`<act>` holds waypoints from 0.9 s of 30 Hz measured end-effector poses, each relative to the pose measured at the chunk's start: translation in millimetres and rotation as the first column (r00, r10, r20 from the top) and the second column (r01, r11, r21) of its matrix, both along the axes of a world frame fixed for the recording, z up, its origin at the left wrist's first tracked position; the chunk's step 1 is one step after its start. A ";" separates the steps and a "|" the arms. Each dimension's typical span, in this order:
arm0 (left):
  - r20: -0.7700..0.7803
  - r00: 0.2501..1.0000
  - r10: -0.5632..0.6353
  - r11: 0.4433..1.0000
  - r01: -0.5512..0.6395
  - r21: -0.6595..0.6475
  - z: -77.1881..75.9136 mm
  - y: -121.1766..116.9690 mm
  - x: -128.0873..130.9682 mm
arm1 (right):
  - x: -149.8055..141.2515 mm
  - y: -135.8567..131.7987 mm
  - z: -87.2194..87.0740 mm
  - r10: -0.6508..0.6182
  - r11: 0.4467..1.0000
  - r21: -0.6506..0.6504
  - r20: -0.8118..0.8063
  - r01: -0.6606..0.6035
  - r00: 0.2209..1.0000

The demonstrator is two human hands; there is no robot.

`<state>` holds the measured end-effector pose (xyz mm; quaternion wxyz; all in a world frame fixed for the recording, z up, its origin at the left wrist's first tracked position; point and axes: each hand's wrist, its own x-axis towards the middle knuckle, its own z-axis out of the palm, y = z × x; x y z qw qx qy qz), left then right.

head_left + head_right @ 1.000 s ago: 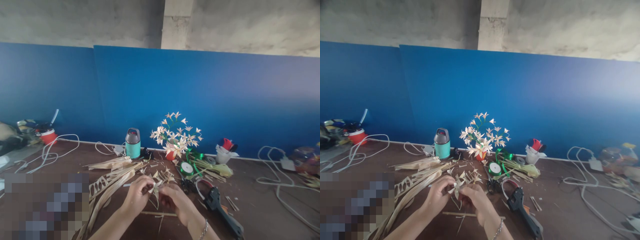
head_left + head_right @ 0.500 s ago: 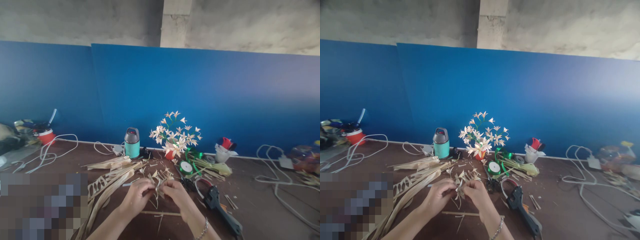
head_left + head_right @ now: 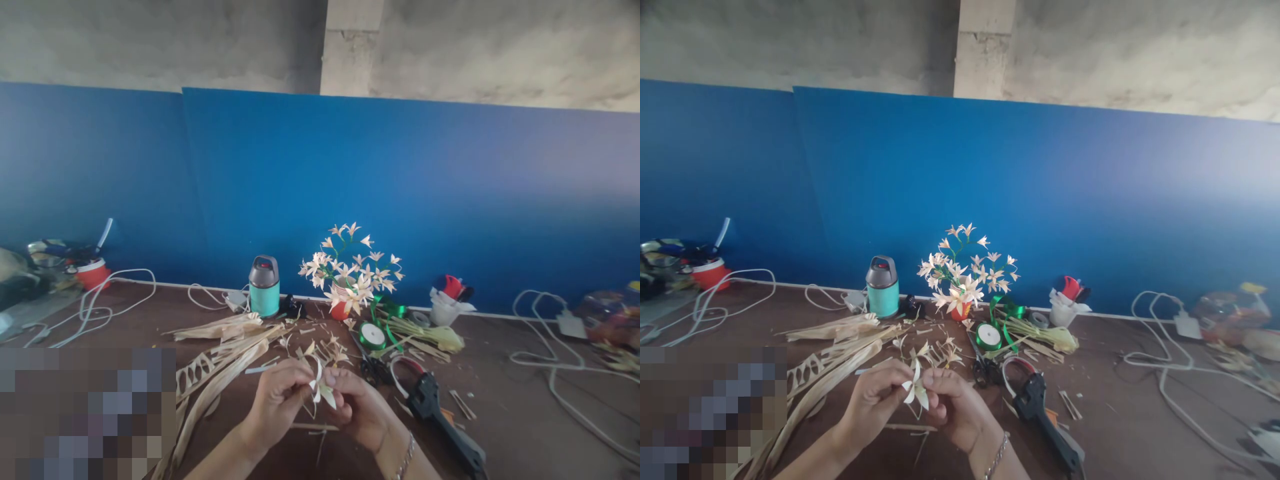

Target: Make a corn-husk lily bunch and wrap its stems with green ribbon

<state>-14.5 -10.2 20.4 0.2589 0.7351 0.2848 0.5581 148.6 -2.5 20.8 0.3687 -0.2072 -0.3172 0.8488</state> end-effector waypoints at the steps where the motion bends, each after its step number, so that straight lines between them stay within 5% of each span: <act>1: 0.002 1.000 -0.003 1.000 0.003 0.001 -0.3 0.5 -0.2 | 0.3 0.5 -0.1 0.016 0.999 -0.028 -0.026 -0.016 1.000; 5: 0.012 1.000 0.005 1.000 -0.006 0.030 -0.5 2.2 -0.2 | 0.4 2.1 -1.6 0.072 0.981 -0.164 -0.170 -0.101 0.983; 12: 0.017 1.000 0.001 0.998 -0.002 0.070 -3.8 3.1 0.8 | -7.0 0.4 -2.9 0.054 0.979 -0.171 -0.289 -0.107 0.956; 16: 0.013 1.000 -0.006 0.998 0.005 0.059 -5.3 1.8 1.8 | -6.0 0.6 -3.9 0.082 0.970 -0.197 -0.287 -0.142 0.954; 19: 0.001 1.000 0.011 0.998 -0.011 0.057 -5.9 1.7 2.2 | -3.0 3.7 -6.4 0.056 0.964 -0.250 -0.143 -0.091 0.988; 22: -0.024 0.997 0.077 0.996 -0.075 0.049 -6.7 3.8 1.0 | -3.3 7.4 -8.6 -0.071 0.966 -0.244 0.082 0.089 0.994; 24: -0.043 0.989 0.143 0.989 -0.142 0.042 -8.0 6.2 -0.6 | -5.3 8.0 -8.7 -0.257 0.944 -0.138 0.261 0.299 0.931; 25: -0.051 0.983 0.178 0.984 -0.176 0.041 -8.9 7.5 -1.6 | -6.4 7.3 -8.2 -0.386 0.909 -0.018 0.338 0.416 0.858; 27: -0.063 0.967 0.247 0.969 -0.245 0.044 -11.0 9.9 -3.2 | -8.1 3.2 -6.0 -0.677 0.735 0.350 0.396 0.580 0.620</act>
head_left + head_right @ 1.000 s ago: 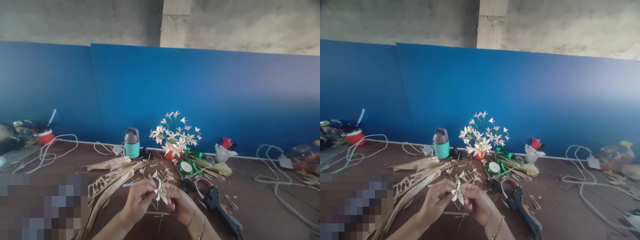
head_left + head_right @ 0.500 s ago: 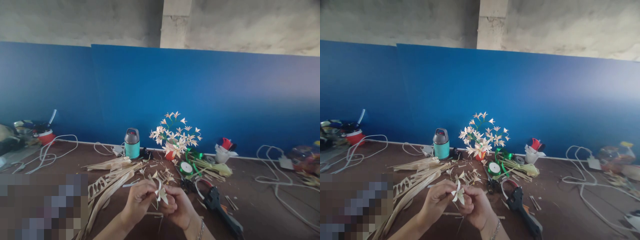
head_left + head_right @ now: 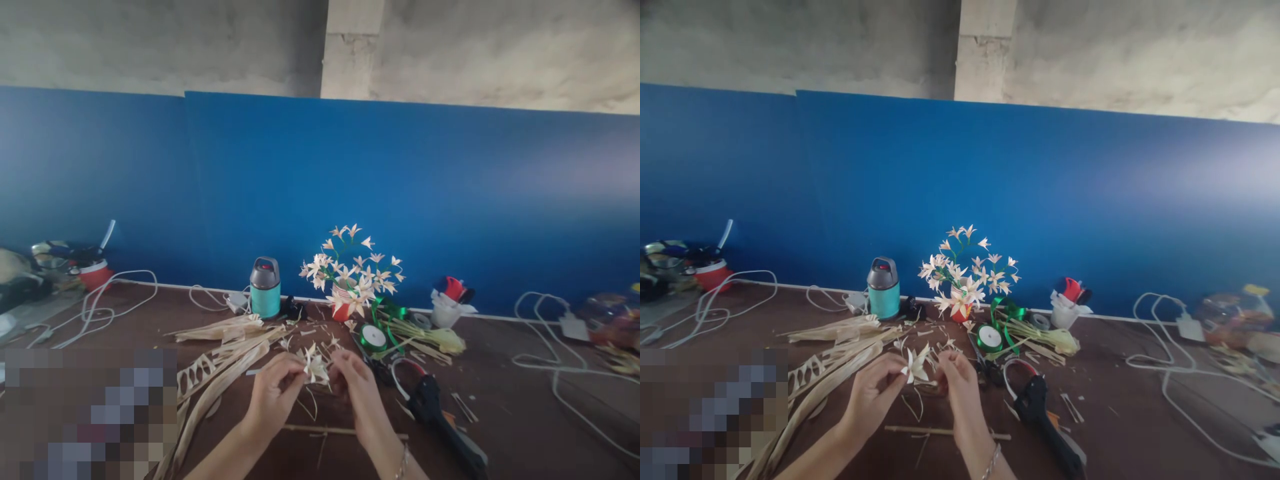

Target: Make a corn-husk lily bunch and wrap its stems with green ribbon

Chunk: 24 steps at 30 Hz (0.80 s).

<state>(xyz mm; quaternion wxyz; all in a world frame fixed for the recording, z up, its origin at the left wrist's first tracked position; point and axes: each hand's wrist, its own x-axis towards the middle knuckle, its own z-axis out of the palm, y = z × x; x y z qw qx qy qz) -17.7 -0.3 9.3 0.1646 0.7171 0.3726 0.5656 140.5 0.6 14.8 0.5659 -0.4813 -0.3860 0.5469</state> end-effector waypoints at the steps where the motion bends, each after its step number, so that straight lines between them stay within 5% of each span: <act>1: -0.011 1.000 0.029 1.000 -0.029 0.001 -1.1 1.0 -0.5 | -0.5 -3.2 1.5 -0.094 0.983 0.171 0.124 0.072 0.988; 4: -0.033 0.994 0.107 0.994 -0.107 0.013 -3.2 2.4 -0.8 | -1.8 -14.7 5.5 -0.271 0.814 0.580 0.431 -0.034 0.860; 7: -0.052 0.988 0.146 0.989 -0.145 0.019 -4.0 1.7 0.6 | -4.7 -22.3 7.0 -0.387 0.678 0.689 0.631 -0.256 0.673; 12: -0.091 0.990 0.105 0.994 -0.107 -0.017 -8.1 -0.8 4.3 | -8.6 -22.1 6.4 -0.521 0.676 0.677 0.719 -0.291 0.460; 24: -0.016 0.994 0.108 0.959 -0.109 -0.261 -8.5 -2.7 14.4 | -9.6 -21.2 9.5 -0.588 0.616 0.717 0.694 -0.326 0.415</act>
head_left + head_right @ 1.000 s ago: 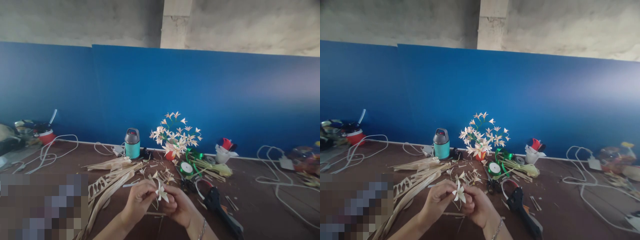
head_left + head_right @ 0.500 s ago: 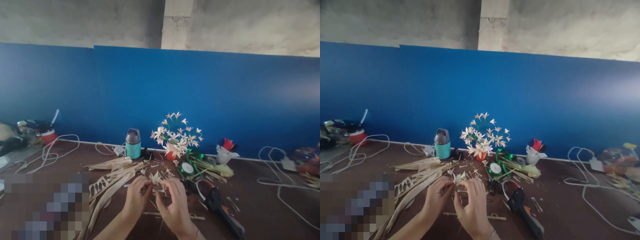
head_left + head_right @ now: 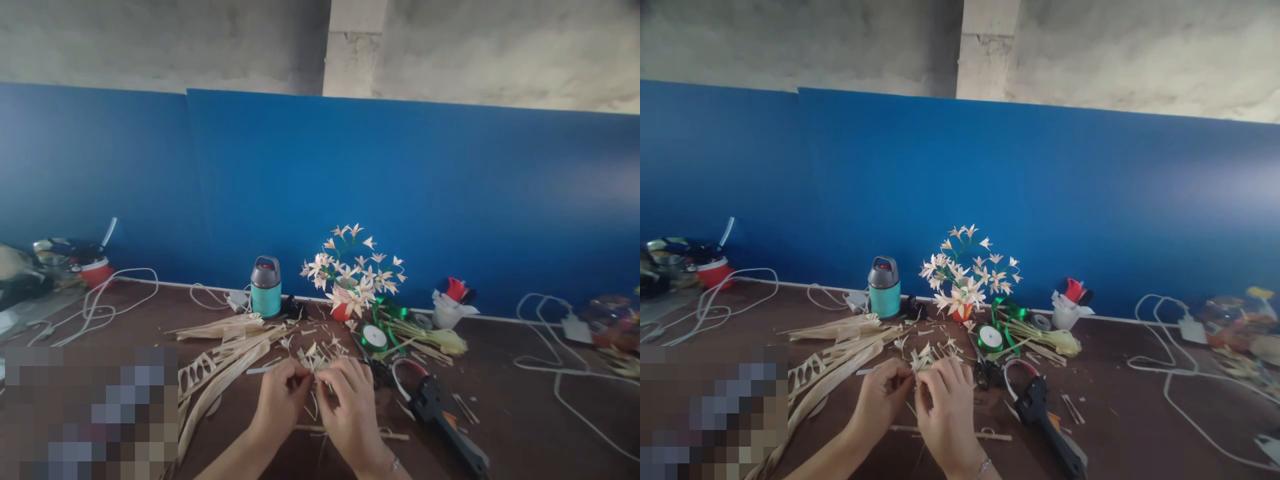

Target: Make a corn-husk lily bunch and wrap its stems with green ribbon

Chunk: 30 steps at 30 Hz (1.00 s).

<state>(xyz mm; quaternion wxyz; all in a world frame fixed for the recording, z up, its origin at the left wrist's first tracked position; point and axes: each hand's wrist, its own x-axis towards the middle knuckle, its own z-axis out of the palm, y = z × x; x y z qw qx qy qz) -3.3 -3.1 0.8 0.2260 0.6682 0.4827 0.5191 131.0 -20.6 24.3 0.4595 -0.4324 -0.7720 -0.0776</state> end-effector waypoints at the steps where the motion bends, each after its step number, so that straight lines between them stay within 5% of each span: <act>1: 0.010 1.000 0.008 1.000 -0.008 -0.011 -0.5 -0.3 0.8 | -0.6 -0.5 -0.4 -0.002 1.000 0.002 0.017 0.002 1.000; 10: 0.103 0.994 0.032 0.999 -0.030 -0.029 -0.7 0.4 0.7 | -3.2 -2.3 -6.5 0.014 1.000 -0.027 0.097 -0.012 0.995; 13: 0.118 0.993 0.028 0.999 -0.030 0.019 2.7 1.5 -3.1 | -2.2 -1.9 -9.3 0.085 0.993 -0.077 -0.111 -0.094 0.990; 16: 0.134 0.991 0.017 0.993 -0.033 0.116 7.0 0.4 -7.4 | -3.2 -2.5 -8.2 0.079 0.952 -0.232 -0.445 -0.200 0.892; 20: 0.148 0.989 0.010 0.977 -0.041 0.208 9.0 -1.4 -10.3 | -7.7 -1.8 0.7 -0.084 0.790 -0.477 -0.706 -0.385 0.703; 25: 0.120 0.993 0.004 0.963 -0.036 0.267 7.4 0.5 -9.2 | -10.8 2.5 3.2 -0.084 0.414 -0.508 -0.847 -0.755 0.524; 27: 0.100 0.995 -0.031 0.967 0.005 0.253 7.6 1.7 -8.9 | -9.2 4.3 2.5 -0.117 0.379 -0.471 -0.878 -0.797 0.464; 30: 0.058 0.992 -0.115 0.972 0.100 0.211 7.4 3.9 -9.9 | -3.7 6.9 4.7 -0.113 0.418 -0.477 -0.872 -0.773 0.477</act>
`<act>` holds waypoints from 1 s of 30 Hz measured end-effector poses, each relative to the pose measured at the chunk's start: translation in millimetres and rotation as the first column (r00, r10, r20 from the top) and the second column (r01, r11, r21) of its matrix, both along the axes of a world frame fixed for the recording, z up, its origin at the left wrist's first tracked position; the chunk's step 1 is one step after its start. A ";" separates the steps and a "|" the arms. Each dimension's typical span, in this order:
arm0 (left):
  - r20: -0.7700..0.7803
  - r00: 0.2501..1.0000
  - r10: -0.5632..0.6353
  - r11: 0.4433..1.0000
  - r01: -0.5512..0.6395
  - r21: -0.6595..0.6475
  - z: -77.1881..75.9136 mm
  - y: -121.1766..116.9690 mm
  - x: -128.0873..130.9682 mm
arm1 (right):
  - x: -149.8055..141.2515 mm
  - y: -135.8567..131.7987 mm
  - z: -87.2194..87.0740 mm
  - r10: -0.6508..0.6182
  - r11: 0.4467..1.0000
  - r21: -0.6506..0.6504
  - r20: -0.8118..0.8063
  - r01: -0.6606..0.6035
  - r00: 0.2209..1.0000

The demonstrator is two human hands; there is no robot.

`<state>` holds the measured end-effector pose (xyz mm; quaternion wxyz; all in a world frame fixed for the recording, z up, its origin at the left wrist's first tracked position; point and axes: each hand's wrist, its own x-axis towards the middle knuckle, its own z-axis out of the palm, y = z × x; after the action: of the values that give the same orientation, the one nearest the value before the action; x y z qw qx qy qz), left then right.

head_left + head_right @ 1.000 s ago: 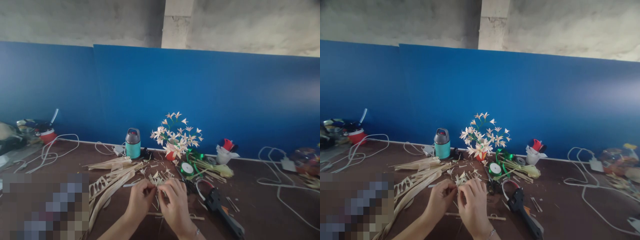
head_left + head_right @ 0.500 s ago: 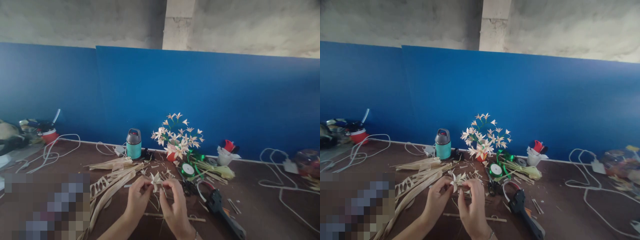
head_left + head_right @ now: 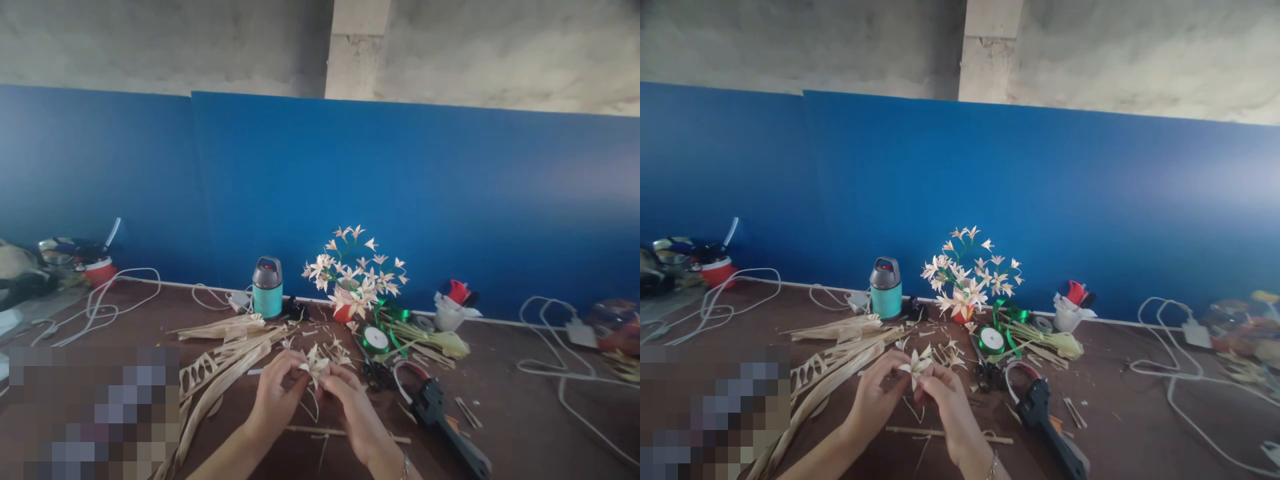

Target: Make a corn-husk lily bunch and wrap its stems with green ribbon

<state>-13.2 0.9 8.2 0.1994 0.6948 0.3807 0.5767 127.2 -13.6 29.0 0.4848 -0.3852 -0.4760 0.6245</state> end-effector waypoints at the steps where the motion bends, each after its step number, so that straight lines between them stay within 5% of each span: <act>1: -0.017 1.000 -0.023 1.000 0.022 -0.012 -0.6 0.8 -0.7 | 2.1 0.8 1.5 -0.013 1.000 0.018 0.028 0.012 1.000; 20: -0.223 0.975 0.011 0.981 0.033 0.191 -6.3 2.9 -8.1 | 9.5 6.0 1.2 0.062 0.994 0.078 0.176 -0.077 0.982; 23: -0.214 0.976 0.036 0.979 0.009 0.204 -7.1 4.1 -8.4 | 15.6 12.8 -0.5 0.002 0.992 0.120 0.317 -0.042 0.948; 25: -0.204 0.977 0.055 0.983 -0.017 0.183 -8.0 4.7 -8.2 | 27.4 20.3 -0.6 -0.123 0.983 0.183 0.560 0.023 0.820; 26: -0.196 0.979 0.063 0.986 -0.030 0.167 -8.5 4.8 -8.0 | 35.3 24.3 -0.4 -0.197 0.972 0.229 0.710 0.043 0.676; 28: -0.173 0.983 0.069 0.990 -0.046 0.132 -9.3 4.9 -7.4 | 52.3 31.3 -0.3 -0.314 0.949 0.307 0.930 0.065 0.192; 30: -0.148 0.987 0.058 0.994 -0.043 0.101 -9.7 4.6 -6.6 | 66.6 36.0 -1.3 -0.311 0.943 0.310 0.950 0.120 -0.011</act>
<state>-19.8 5.4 -1.5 0.1213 0.7352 0.3836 0.5455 193.8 22.3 27.7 0.1315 -0.7429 -0.6533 0.0626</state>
